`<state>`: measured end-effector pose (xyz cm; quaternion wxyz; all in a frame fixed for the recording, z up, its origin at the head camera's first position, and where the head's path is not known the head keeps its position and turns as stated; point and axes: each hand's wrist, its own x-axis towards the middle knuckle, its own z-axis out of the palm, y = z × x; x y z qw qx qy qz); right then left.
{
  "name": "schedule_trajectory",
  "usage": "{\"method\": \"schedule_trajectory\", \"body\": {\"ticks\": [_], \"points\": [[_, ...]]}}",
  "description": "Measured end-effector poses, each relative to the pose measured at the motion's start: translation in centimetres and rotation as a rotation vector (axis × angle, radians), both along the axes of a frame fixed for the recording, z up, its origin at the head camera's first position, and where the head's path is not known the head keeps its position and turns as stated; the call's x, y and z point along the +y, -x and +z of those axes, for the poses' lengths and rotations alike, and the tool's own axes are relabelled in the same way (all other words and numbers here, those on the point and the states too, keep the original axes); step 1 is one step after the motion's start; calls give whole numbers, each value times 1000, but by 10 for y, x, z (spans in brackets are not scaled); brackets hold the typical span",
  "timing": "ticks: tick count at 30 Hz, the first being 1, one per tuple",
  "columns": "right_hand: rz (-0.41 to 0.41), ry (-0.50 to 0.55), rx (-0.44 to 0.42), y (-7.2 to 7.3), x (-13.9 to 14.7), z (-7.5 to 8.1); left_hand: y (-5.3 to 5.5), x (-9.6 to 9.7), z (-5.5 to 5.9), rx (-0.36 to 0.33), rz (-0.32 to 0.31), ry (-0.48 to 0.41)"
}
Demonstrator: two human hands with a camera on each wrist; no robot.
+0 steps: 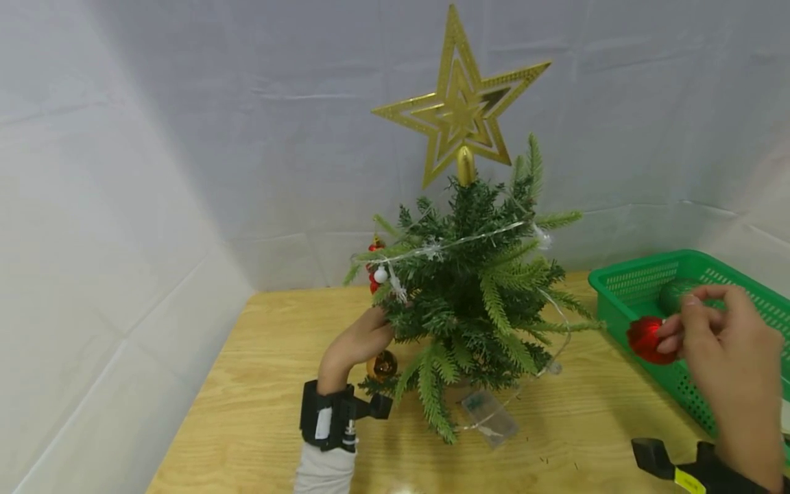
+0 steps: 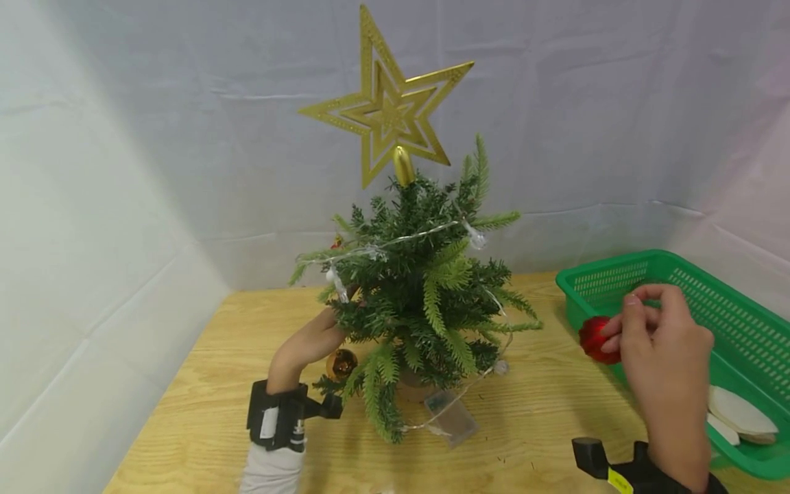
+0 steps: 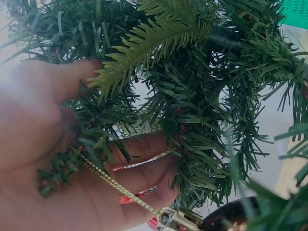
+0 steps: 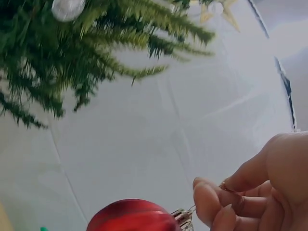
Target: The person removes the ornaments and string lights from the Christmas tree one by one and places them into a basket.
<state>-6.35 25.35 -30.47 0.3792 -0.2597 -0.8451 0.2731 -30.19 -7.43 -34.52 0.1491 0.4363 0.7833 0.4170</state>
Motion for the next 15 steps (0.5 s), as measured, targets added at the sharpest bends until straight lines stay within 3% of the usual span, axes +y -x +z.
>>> {"method": "schedule_trajectory", "body": {"ticks": [5, 10, 15], "points": [[-65, -17, -99, -1, 10, -3, -1, -1, 0, -8, -4, 0], [-57, 27, -182, -3, 21, -8, 0, 0, 0, 1, -15, -9], [-49, 90, -169, -2, 30, -13, 1, 0, 0, -4, -21, -15]]}}
